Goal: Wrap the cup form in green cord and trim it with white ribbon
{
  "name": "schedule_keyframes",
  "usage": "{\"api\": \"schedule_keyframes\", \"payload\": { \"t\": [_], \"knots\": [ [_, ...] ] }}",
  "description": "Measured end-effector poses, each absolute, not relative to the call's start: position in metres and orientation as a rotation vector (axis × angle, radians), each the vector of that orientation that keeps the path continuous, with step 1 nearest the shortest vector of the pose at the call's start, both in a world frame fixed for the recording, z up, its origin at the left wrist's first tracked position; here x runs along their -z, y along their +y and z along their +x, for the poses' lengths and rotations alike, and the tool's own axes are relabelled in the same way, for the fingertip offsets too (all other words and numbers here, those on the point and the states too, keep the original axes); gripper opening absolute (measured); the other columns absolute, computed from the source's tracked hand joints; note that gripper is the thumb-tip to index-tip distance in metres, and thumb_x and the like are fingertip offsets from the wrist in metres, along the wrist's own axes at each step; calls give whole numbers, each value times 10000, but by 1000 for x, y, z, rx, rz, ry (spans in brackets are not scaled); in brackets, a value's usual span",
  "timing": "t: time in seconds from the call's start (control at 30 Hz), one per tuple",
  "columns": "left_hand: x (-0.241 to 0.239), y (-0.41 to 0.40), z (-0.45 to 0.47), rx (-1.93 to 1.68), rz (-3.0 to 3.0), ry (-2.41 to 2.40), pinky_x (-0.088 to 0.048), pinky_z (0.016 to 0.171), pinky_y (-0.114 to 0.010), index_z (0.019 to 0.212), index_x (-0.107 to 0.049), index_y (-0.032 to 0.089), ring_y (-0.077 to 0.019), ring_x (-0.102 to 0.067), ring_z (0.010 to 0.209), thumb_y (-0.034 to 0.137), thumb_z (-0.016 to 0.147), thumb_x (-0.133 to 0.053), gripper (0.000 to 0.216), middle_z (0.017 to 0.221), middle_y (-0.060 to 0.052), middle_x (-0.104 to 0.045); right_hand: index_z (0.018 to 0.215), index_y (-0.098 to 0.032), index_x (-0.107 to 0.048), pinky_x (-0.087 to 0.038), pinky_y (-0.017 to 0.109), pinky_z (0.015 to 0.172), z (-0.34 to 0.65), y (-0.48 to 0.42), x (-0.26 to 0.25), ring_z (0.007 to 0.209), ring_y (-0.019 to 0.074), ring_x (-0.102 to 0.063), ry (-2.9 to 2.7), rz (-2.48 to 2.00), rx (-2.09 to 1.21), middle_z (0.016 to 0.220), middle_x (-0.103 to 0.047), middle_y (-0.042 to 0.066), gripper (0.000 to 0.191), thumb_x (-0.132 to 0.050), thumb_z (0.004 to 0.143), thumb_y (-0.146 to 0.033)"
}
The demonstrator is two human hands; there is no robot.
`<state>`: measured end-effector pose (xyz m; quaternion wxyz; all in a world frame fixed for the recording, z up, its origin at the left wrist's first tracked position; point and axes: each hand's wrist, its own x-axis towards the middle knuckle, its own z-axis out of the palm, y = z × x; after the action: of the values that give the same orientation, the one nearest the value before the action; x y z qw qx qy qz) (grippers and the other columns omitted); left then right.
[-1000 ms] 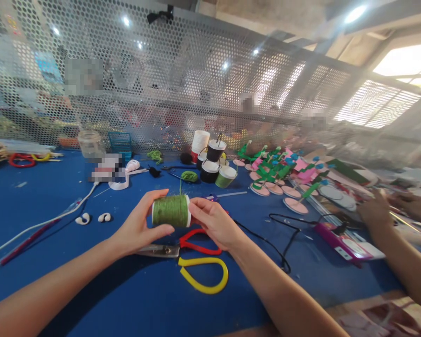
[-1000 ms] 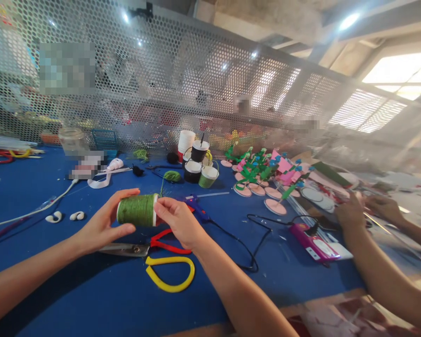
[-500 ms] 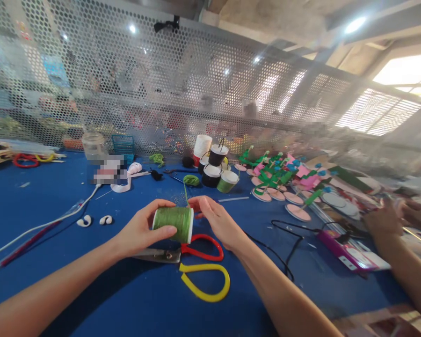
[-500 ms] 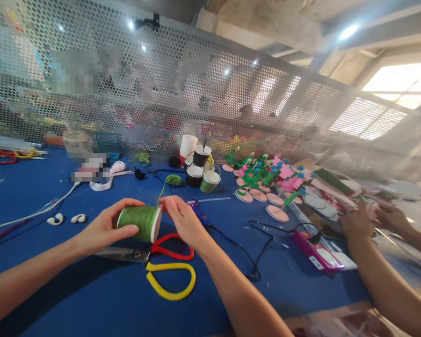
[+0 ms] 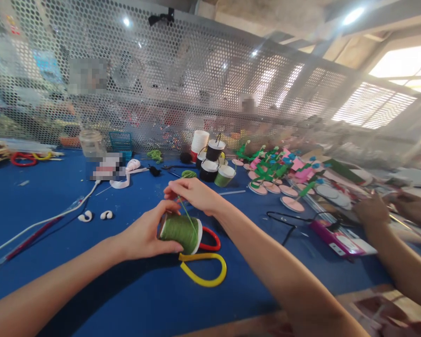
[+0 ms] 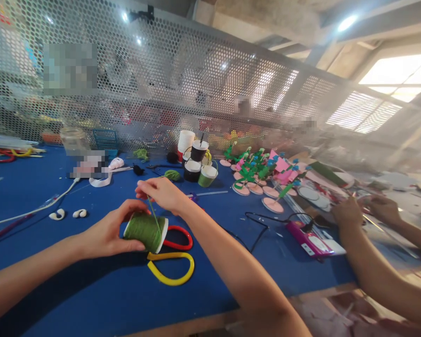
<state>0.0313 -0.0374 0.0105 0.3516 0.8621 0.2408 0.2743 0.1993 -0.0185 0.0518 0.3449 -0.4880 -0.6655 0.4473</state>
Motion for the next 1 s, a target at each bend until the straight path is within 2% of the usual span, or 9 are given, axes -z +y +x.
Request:
{"api": "schedule_keyframes", "payload": {
  "t": [0.13, 0.23, 0.4, 0.47, 0.53, 0.6, 0.77, 0.9, 1.0],
  "knots": [
    [-7, -37, 33, -705, 2403, 556, -442, 888, -387, 1206, -419, 210, -244, -548, 1031, 377, 683, -676, 606, 1116, -92, -562, 655, -119, -633, -424, 175, 528, 184, 2, -54, 573, 80, -572, -1974, -1347, -1178, 659, -659, 24, 329, -460, 876, -290],
    [-13, -37, 33, -683, 2479, 619, -449, 882, -361, 1108, -535, 190, -246, -551, 1025, 390, 681, -674, 492, 1078, -89, -576, 592, -125, -609, -425, 170, 495, 189, 12, -56, 491, 71, -547, -2056, -1521, -1069, 585, -633, 16, 385, -455, 876, -334],
    [-26, -33, 26, -744, 2456, 797, -472, 834, -333, 1076, -547, 162, -213, -585, 927, 361, 701, -639, 434, 1022, -73, -593, 701, -131, -588, -417, 184, 522, 246, 9, -52, 586, 99, -588, -1826, -1812, -685, 714, -660, 67, 429, -269, 927, -308],
    [-27, -30, 22, -779, 2439, 847, -470, 842, -336, 1080, -535, 176, -214, -578, 948, 366, 708, -626, 428, 1043, -67, -590, 641, -137, -577, -407, 202, 564, 271, -1, -43, 635, 132, -595, -1776, -1927, -537, 668, -649, 63, 309, -405, 868, -256],
    [-25, -29, 18, -789, 2429, 879, -461, 864, -347, 1087, -522, 187, -220, -567, 979, 378, 711, -621, 434, 1077, -69, -579, 551, -150, -558, -392, 222, 569, 287, -12, -30, 629, 162, -591, -1782, -2024, -489, 575, -620, 42, 191, -544, 741, -156],
    [-21, -28, 16, -798, 2418, 895, -453, 880, -360, 1092, -512, 189, -225, -559, 995, 388, 713, -620, 442, 1094, -73, -569, 514, -159, -554, -387, 230, 566, 294, -23, -15, 615, 174, -586, -1812, -2071, -506, 545, -609, 24, 142, -597, 629, -86],
    [-13, -31, 15, -867, 2380, 921, -452, 877, -379, 1088, -497, 191, -232, -554, 981, 386, 711, -626, 444, 1086, -79, -558, 659, -154, -584, -416, 280, 674, 290, -33, 8, 797, 232, -600, -1721, -2083, -409, 769, -648, 94, 90, -582, 599, -87],
    [-7, -32, 17, -928, 2345, 934, -452, 875, -384, 1091, -494, 192, -236, -552, 988, 370, 705, -637, 449, 1088, -86, -561, 879, -161, -559, -446, 300, 662, 292, -38, 2, 780, 219, -613, -1585, -2026, -401, 818, -649, 78, 242, -571, 637, -155],
    [-2, -32, 17, -989, 2319, 932, -446, 887, -390, 1081, -503, 188, -243, -552, 1001, 348, 697, -647, 440, 1084, -94, -569, 904, -159, -525, -467, 277, 627, 293, -46, -11, 714, 172, -622, -1526, -1904, -460, 834, -648, 63, 237, -548, 672, -200]
  ]
}}
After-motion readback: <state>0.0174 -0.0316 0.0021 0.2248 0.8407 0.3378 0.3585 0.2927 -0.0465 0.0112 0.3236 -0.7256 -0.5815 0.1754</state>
